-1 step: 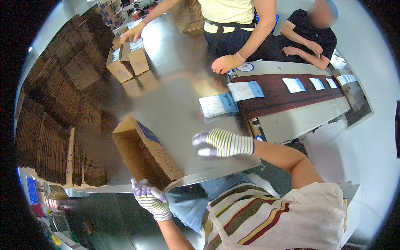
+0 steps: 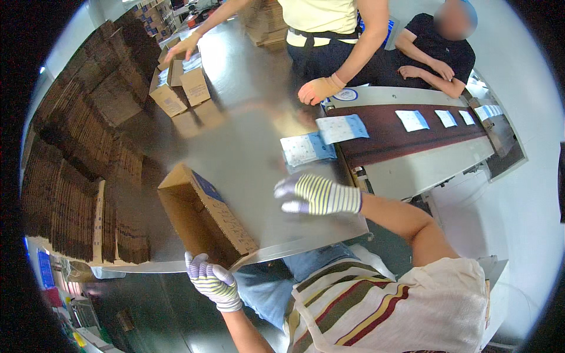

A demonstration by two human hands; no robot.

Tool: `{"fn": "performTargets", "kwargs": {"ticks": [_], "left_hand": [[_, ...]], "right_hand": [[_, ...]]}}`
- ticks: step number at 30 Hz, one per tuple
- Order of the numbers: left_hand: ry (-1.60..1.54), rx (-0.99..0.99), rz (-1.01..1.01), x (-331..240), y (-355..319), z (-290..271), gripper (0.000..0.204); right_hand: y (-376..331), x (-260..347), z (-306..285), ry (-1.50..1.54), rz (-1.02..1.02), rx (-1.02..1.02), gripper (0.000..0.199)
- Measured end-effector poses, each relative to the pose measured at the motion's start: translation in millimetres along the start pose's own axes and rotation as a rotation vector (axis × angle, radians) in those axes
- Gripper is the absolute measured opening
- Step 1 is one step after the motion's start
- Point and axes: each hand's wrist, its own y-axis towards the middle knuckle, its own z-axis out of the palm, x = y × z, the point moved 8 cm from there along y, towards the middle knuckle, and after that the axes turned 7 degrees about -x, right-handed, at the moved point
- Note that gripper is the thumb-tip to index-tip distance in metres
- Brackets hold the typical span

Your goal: The person picks up flat cardboard boxes, unfolds them, and packs individual blue and white packaged items into the boxes before placing the boxes on a conveyor belt.

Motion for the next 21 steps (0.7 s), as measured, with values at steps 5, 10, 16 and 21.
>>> {"fn": "performTargets", "kwargs": {"ticks": [5,10,16,21], "left_hand": [[0.008,0.025,-0.027,-1.9,2.2,-1.0,0.02],[0.017,0.001,-0.003,-9.9,8.2,0.7,0.011],[0.008,0.018,-0.002,-4.1,7.3,-3.0,0.008],[0.012,0.005,-0.019,-0.4,3.8,-1.4,0.01]], "right_hand": [[-16.5,-104.5,-79.0,-0.15,0.327,-0.155,0.029],[-16.9,-161.2,-167.3,-0.36,0.378,-0.175,0.027],[5.2,-202.6,-164.1,-0.495,0.397,-0.093,0.027],[38.1,-218.8,-136.5,-0.483,0.386,0.239,0.035]]}}
